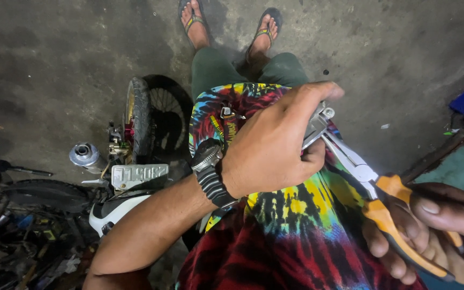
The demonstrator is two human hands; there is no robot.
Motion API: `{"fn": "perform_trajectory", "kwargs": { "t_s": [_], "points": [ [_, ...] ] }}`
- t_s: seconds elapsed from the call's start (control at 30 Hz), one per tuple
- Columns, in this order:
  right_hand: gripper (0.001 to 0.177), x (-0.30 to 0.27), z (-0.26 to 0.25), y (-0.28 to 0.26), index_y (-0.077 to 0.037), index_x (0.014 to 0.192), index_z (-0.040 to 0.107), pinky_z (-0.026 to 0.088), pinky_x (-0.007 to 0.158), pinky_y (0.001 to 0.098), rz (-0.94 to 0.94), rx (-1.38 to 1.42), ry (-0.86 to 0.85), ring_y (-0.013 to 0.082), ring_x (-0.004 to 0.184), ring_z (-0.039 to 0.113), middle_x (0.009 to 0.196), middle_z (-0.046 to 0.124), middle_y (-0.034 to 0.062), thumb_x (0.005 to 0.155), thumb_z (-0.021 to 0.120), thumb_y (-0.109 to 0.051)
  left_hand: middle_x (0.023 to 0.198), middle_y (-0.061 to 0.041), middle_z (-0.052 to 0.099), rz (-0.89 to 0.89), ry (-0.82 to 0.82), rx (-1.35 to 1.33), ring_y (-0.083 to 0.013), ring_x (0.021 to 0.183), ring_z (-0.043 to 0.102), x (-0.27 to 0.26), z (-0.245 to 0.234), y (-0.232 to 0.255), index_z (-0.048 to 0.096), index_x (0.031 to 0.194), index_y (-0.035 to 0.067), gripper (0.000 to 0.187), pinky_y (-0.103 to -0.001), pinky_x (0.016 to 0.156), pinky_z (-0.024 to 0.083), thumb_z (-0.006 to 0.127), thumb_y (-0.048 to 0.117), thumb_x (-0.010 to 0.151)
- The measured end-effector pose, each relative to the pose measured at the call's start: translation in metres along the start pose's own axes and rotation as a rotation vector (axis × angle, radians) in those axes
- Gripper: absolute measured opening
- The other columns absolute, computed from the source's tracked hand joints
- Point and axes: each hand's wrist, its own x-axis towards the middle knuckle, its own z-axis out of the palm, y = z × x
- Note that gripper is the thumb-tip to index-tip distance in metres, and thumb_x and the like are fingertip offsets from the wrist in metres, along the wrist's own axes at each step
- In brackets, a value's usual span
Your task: The person uses pliers to manipulate small internal components inside a circular metal part, repeatedly adjusting and repositioning them. The person rotates the part to access different areas and continues the adjustment throughout the clip.
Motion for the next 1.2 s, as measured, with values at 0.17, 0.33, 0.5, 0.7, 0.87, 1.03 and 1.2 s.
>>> {"fn": "perform_trajectory", "kwargs": {
  "t_s": [0.17, 0.33, 0.5, 0.7, 0.87, 1.03, 1.2],
  "points": [
    [0.046, 0.003, 0.005, 0.001, 0.008, 0.076, 0.062, 0.063, 0.04, 0.0542, -0.017, -0.028, 0.039, 0.0486, 0.053, 0.074, 0.079, 0.075, 0.042, 0.096, 0.066, -0.033, 0.143, -0.013, 0.06, -0.006, -0.002, 0.019, -0.0332, 0.132, 0.064, -0.001, 0.0, 0.0, 0.043, 0.139, 0.006, 0.062, -0.045, 0.102, 0.058, 0.061, 0.006, 0.079],
    [0.055, 0.005, -0.003, 0.007, 0.014, 0.083, 0.061, 0.054, 0.033, 0.0447, 0.036, -0.006, -0.058, 0.0386, 0.051, 0.064, 0.077, 0.067, 0.0364, 0.097, 0.064, -0.039, 0.142, -0.015, 0.061, 0.002, 0.007, 0.016, -0.0341, 0.132, 0.064, -0.002, 0.0, 0.0, 0.044, 0.138, 0.005, 0.061, -0.044, 0.104, 0.057, 0.062, 0.006, 0.08],
    [0.038, 0.007, 0.002, 0.012, 0.002, 0.08, 0.054, 0.041, 0.034, 0.0351, -0.05, 0.235, -0.195, 0.031, 0.046, 0.049, 0.075, 0.053, 0.0321, 0.103, 0.06, -0.028, 0.142, -0.013, 0.061, -0.012, 0.001, -0.006, -0.0324, 0.134, 0.062, -0.001, -0.001, 0.001, 0.044, 0.139, 0.006, 0.061, -0.042, 0.11, 0.054, 0.063, 0.006, 0.081],
    [0.051, 0.002, -0.004, 0.018, 0.0, 0.08, 0.057, 0.033, 0.035, 0.0389, 0.12, 0.284, -0.023, 0.0253, 0.042, 0.037, 0.079, 0.052, 0.0279, 0.105, 0.057, -0.045, 0.143, -0.013, 0.06, -0.023, 0.001, -0.005, -0.035, 0.132, 0.064, 0.001, -0.001, -0.004, 0.044, 0.14, 0.005, 0.061, -0.044, 0.112, 0.052, 0.062, 0.005, 0.082],
    [0.044, 0.006, -0.001, 0.017, -0.004, 0.081, 0.049, 0.032, 0.034, 0.0355, 0.124, 0.328, -0.105, 0.0249, 0.044, 0.04, 0.078, 0.051, 0.028, 0.101, 0.064, -0.04, 0.133, -0.006, 0.065, -0.07, 0.024, 0.051, -0.0287, 0.097, 0.068, 0.0, 0.002, -0.003, 0.047, 0.133, 0.008, 0.058, -0.043, 0.09, 0.055, 0.063, 0.008, 0.077],
    [0.046, 0.005, 0.001, 0.032, -0.003, 0.132, 0.067, 0.028, 0.03, 0.0291, 0.087, 0.351, 0.17, 0.0295, 0.07, 0.047, 0.087, 0.053, 0.0159, 0.095, 0.062, -0.03, 0.123, -0.004, 0.067, -0.078, 0.049, 0.098, -0.0284, 0.084, 0.072, -0.005, 0.006, -0.006, 0.047, 0.128, 0.011, 0.056, -0.047, 0.071, 0.056, 0.062, 0.006, 0.075],
    [0.049, 0.002, 0.004, 0.046, 0.001, 0.13, 0.067, 0.026, 0.028, 0.0247, 0.089, 0.398, 0.279, 0.0338, 0.067, 0.05, 0.087, 0.056, 0.0178, 0.09, 0.061, -0.025, 0.127, -0.003, 0.07, -0.041, 0.035, 0.156, -0.0295, 0.107, 0.075, -0.01, 0.016, -0.009, 0.05, 0.132, 0.009, 0.062, -0.047, 0.073, 0.059, 0.066, 0.007, 0.072]
  ]
}}
